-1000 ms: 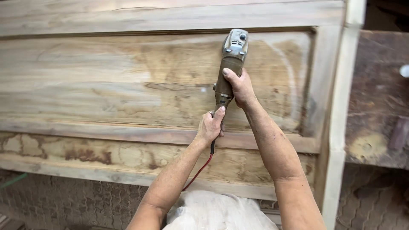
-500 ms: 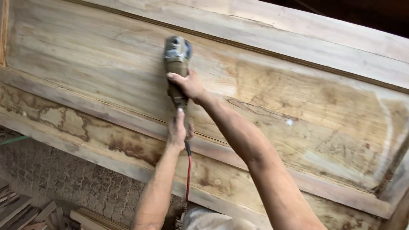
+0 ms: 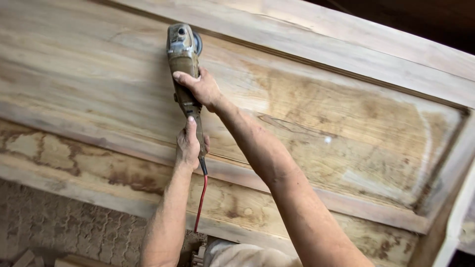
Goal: Sanding a large wooden board using a hand-held angle grinder with a sanding attachment.
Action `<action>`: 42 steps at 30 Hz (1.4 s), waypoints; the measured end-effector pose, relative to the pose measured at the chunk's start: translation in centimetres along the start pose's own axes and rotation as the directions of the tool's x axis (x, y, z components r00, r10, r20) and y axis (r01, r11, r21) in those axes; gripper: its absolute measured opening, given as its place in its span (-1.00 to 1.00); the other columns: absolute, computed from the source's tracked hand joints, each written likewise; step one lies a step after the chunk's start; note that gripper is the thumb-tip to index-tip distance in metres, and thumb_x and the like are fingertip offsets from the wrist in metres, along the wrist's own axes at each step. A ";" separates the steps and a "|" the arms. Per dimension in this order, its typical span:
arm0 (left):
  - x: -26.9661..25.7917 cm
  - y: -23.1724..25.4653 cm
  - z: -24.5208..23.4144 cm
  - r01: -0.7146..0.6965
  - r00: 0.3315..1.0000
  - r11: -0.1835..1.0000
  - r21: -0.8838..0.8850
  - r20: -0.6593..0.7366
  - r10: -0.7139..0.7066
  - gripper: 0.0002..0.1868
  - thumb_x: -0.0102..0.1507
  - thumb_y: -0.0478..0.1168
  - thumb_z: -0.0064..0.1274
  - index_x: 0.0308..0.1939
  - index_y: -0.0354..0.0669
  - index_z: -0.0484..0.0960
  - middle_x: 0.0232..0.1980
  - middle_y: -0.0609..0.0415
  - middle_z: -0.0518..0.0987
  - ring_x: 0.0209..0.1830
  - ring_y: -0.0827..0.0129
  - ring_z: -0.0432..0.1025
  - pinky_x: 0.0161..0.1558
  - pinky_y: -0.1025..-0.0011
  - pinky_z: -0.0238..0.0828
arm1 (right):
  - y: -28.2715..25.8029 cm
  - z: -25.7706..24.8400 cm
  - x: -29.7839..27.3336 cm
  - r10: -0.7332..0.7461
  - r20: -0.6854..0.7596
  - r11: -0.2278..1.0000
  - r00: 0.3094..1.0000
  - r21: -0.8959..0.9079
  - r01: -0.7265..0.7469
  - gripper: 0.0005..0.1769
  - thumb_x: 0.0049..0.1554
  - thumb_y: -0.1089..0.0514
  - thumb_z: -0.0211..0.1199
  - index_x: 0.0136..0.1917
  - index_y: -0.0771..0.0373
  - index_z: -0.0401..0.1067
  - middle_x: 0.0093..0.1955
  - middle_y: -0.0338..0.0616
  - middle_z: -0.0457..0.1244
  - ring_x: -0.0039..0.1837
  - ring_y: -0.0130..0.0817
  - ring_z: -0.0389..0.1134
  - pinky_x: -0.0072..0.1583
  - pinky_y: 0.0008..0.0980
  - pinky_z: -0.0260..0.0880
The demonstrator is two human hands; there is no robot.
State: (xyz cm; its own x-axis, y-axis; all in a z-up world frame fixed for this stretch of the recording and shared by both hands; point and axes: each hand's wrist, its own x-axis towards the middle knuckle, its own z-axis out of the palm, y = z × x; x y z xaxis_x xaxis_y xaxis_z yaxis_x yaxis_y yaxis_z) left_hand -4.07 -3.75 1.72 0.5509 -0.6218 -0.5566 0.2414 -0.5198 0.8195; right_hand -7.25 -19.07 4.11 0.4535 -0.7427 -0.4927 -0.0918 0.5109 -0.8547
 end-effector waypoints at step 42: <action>-26.8 -15.4 32.8 -0.125 0.877 0.854 0.506 0.458 -0.143 -0.28 0.40 0.25 -0.23 -0.62 -0.23 0.54 -0.72 -0.11 0.49 -0.73 0.25 0.49 -0.65 0.40 0.42 | 14.2 -42.2 -29.2 -0.118 -0.524 0.878 0.844 0.342 0.335 -0.28 -0.06 -0.08 0.53 0.17 0.43 0.37 -0.02 0.30 0.31 0.08 0.07 0.38 0.13 0.11 0.47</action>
State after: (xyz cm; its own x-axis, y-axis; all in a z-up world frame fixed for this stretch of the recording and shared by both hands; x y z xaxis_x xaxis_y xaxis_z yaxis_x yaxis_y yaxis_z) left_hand -48.78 1.70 -0.41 0.0828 -0.7394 -0.6681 -0.2669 -0.6624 0.7000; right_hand -59.20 -8.40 -0.59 -0.0707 -0.9136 -0.4003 0.3744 0.3477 -0.8596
